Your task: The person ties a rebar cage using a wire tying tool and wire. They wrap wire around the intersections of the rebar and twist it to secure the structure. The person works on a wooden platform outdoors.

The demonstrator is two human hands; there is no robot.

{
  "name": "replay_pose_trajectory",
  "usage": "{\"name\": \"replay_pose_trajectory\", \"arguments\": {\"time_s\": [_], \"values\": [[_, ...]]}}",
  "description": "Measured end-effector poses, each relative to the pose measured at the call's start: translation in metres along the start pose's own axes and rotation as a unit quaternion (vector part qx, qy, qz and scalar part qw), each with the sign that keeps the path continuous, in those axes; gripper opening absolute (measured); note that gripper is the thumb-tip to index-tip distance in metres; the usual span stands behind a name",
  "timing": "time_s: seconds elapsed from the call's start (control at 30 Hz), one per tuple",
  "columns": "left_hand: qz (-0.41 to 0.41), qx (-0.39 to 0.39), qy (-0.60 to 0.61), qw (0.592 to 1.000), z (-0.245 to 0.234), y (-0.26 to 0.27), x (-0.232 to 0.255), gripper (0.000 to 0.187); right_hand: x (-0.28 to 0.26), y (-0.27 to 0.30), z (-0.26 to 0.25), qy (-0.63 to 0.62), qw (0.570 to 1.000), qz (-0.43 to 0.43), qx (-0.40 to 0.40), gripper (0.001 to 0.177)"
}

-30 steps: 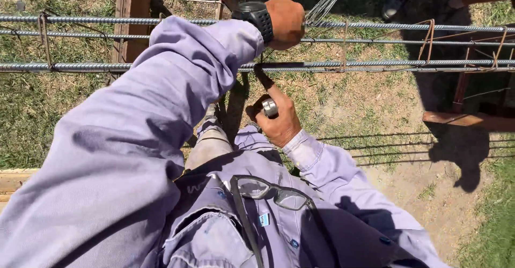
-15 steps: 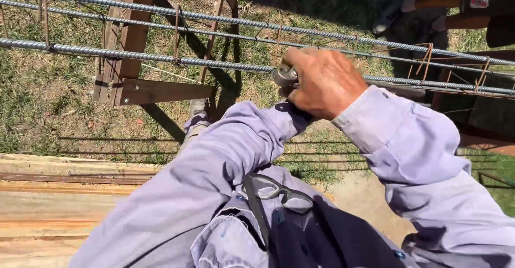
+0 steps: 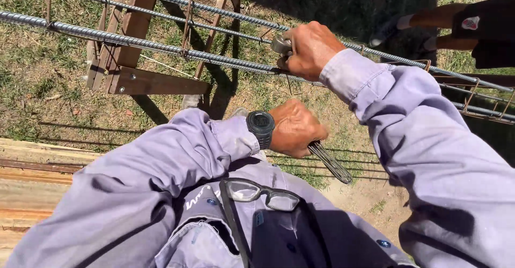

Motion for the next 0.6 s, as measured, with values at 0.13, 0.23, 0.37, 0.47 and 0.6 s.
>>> {"name": "replay_pose_trajectory", "arguments": {"time_s": [0.13, 0.23, 0.37, 0.47, 0.6], "values": [[-0.070, 0.214, 0.209, 0.952, -0.136, -0.014, -0.050, 0.030, 0.054, 0.014, 0.030, -0.150, 0.970, 0.190, 0.019, 0.028], [-0.370, 0.422, 0.409, 0.719, -0.156, -0.005, -0.164, 0.035, 0.077, 0.029, 0.054, -0.358, 0.891, 0.243, 0.140, 0.026], [-0.439, 0.506, 0.500, 0.549, -0.134, -0.001, -0.195, 0.037, 0.083, 0.060, 0.075, -0.462, 0.794, 0.321, 0.232, 0.022], [-0.407, 0.522, 0.531, 0.529, -0.127, -0.009, -0.207, 0.039, 0.078, 0.065, 0.080, -0.559, 0.707, 0.343, 0.264, 0.021], [-0.434, 0.438, 0.540, 0.572, -0.135, -0.010, -0.186, 0.030, 0.080, 0.086, 0.066, -0.585, 0.708, 0.318, 0.236, 0.034]]}}
Point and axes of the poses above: each hand's wrist, its own y-axis away from the middle knuckle, its own z-axis out of the palm, x = y × z, the point moved 10 cm from there along -y, towards the middle knuckle, and after that the axes turned 13 degrees about x, right-handed, at the moved point
